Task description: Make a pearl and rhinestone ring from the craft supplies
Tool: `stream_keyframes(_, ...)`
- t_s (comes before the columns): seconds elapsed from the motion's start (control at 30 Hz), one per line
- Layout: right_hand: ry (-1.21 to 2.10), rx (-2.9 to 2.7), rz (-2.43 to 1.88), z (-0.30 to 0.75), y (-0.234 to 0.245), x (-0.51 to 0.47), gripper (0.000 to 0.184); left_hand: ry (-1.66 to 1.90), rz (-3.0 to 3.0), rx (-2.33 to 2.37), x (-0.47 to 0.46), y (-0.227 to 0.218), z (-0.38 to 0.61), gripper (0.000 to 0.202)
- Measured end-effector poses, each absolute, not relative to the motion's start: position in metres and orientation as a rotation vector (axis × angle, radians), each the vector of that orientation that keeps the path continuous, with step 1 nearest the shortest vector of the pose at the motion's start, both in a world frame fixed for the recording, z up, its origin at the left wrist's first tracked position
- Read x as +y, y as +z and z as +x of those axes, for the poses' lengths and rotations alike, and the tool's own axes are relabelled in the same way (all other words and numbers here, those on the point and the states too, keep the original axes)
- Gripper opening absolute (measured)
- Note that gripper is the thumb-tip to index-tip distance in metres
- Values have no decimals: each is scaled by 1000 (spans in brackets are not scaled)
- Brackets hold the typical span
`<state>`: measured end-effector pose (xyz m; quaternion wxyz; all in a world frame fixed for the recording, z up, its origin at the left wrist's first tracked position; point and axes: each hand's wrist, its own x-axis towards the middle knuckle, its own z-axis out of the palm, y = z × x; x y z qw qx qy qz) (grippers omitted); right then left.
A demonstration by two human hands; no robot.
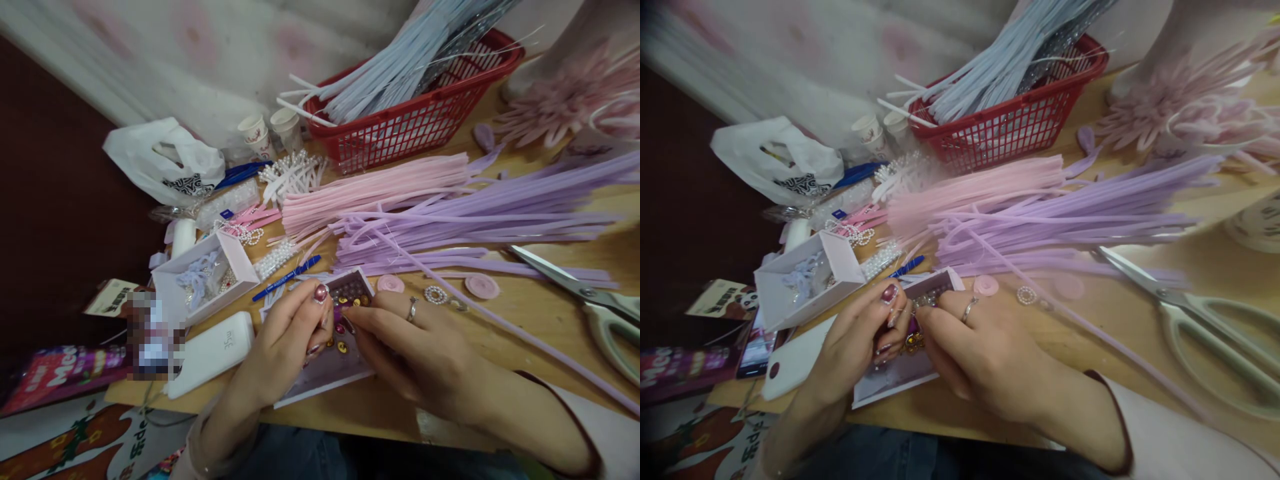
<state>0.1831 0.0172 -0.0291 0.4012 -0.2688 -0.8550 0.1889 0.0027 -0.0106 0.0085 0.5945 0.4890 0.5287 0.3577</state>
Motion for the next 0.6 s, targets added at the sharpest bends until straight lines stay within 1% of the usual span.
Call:
stream_keyframes(0.23,466,-2158,-651,182,-29,18,21,793,1295,1370,-11,12,3,39)
stream_keyframes(0.6,471,-2158,-642,183,-29,18,19,735,1456,1455,-12,14,3,38)
